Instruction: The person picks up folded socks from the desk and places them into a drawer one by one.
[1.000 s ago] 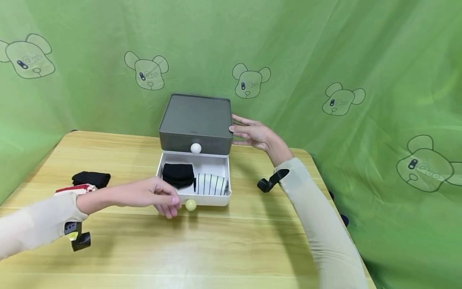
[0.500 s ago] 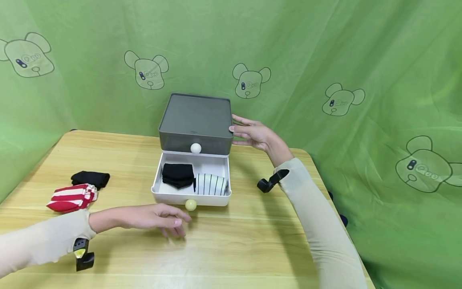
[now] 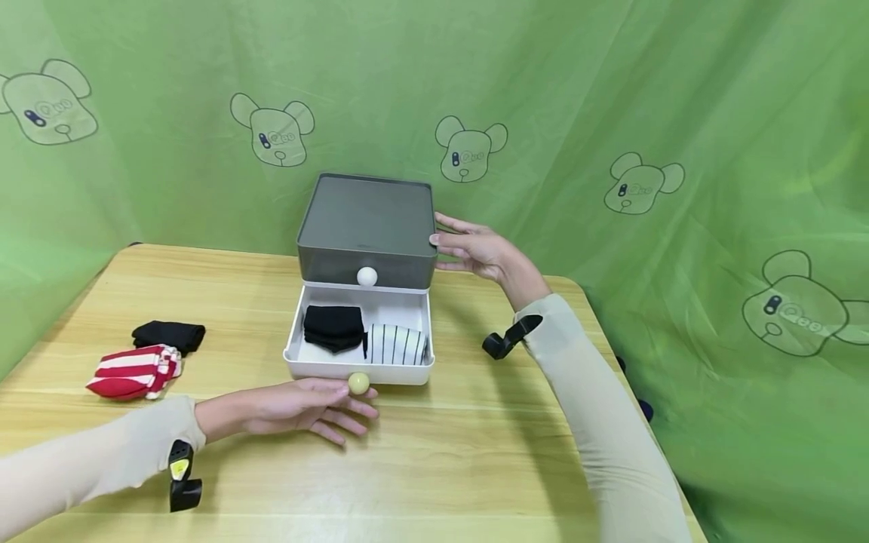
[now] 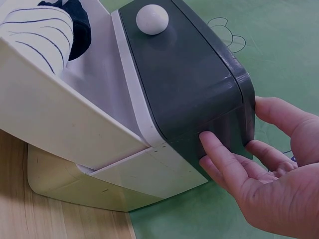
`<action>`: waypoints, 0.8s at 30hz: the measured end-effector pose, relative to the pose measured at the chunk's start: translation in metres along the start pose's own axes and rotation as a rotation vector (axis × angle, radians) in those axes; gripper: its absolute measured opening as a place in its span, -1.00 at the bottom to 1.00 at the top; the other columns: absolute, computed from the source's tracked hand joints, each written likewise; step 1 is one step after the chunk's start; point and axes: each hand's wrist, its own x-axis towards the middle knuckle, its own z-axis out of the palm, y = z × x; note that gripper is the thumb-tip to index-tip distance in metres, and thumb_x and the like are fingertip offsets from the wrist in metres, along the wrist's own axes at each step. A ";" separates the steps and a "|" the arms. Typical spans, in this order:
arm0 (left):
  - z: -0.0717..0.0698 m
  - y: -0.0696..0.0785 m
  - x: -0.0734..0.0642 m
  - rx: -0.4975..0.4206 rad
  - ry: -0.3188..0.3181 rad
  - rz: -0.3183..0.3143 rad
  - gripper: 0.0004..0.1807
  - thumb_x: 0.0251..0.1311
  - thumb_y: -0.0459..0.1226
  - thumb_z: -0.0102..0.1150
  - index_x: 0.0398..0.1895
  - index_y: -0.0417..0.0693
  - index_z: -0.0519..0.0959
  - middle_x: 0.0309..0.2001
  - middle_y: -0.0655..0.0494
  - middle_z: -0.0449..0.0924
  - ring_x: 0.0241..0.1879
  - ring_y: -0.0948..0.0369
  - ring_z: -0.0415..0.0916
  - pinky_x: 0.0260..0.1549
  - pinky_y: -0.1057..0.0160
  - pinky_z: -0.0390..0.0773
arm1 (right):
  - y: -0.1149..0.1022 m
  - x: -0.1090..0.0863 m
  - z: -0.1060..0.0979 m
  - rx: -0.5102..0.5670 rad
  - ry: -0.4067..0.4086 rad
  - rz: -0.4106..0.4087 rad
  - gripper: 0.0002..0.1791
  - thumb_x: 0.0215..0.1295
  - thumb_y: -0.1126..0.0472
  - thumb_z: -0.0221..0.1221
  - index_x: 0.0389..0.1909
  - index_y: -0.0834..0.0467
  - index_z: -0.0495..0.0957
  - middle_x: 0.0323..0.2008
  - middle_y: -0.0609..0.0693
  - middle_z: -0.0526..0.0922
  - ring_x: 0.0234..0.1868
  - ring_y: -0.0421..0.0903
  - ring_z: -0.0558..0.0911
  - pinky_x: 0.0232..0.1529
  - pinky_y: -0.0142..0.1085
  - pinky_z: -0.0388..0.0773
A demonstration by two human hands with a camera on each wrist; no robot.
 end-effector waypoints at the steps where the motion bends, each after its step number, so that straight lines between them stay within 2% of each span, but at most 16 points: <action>1: 0.000 0.000 0.000 -0.003 0.001 0.000 -0.41 0.64 -0.06 -0.25 0.57 -0.16 0.14 0.48 -0.12 0.35 0.42 -0.17 0.37 0.33 -0.12 0.49 | 0.000 0.000 0.000 0.001 0.001 0.002 -0.16 0.42 0.32 0.19 0.61 -0.11 0.05 0.53 0.15 0.23 0.46 0.02 0.41 0.51 0.04 0.32; 5: 0.002 -0.001 0.001 -0.012 0.014 0.011 -0.39 0.63 -0.05 -0.24 0.56 -0.20 0.15 0.48 -0.10 0.36 0.41 -0.15 0.39 0.32 -0.12 0.51 | 0.000 0.001 0.001 0.001 0.008 0.009 -0.17 0.44 0.33 0.17 0.61 -0.12 0.06 0.52 0.16 0.24 0.49 0.05 0.38 0.50 0.04 0.33; 11: 0.005 0.000 0.002 -0.012 0.071 0.036 -0.36 0.61 -0.01 -0.19 0.52 -0.27 0.20 0.44 -0.09 0.42 0.38 -0.16 0.42 0.27 -0.09 0.56 | -0.003 0.000 0.002 -0.013 -0.008 -0.001 -0.18 0.47 0.36 0.12 0.62 -0.10 0.01 0.58 0.17 0.14 0.57 0.11 0.23 0.53 0.05 0.28; 17: 0.007 0.000 0.002 -0.006 0.096 0.051 -0.38 0.62 -0.03 -0.19 0.50 -0.28 0.24 0.41 -0.09 0.45 0.35 -0.14 0.47 0.24 -0.08 0.59 | -0.003 0.000 0.002 -0.019 0.001 0.005 -0.20 0.48 0.36 0.10 0.62 -0.10 0.03 0.54 0.18 0.20 0.34 -0.01 0.51 0.52 0.04 0.30; 21: 0.007 -0.001 0.002 -0.010 0.106 0.063 -0.38 0.61 -0.03 -0.17 0.49 -0.29 0.24 0.40 -0.07 0.47 0.34 -0.15 0.47 0.24 -0.08 0.59 | -0.004 -0.001 0.003 -0.017 0.001 0.004 -0.19 0.48 0.37 0.10 0.62 -0.11 0.02 0.55 0.17 0.19 0.32 -0.01 0.52 0.52 0.04 0.30; 24: 0.007 0.000 0.003 -0.011 0.120 0.070 -0.39 0.61 -0.04 -0.16 0.49 -0.29 0.25 0.38 -0.07 0.49 0.31 -0.10 0.52 0.24 -0.08 0.58 | -0.003 -0.002 0.003 -0.009 0.001 0.011 -0.17 0.46 0.37 0.12 0.62 -0.11 0.01 0.56 0.17 0.17 0.43 0.05 0.42 0.52 0.03 0.30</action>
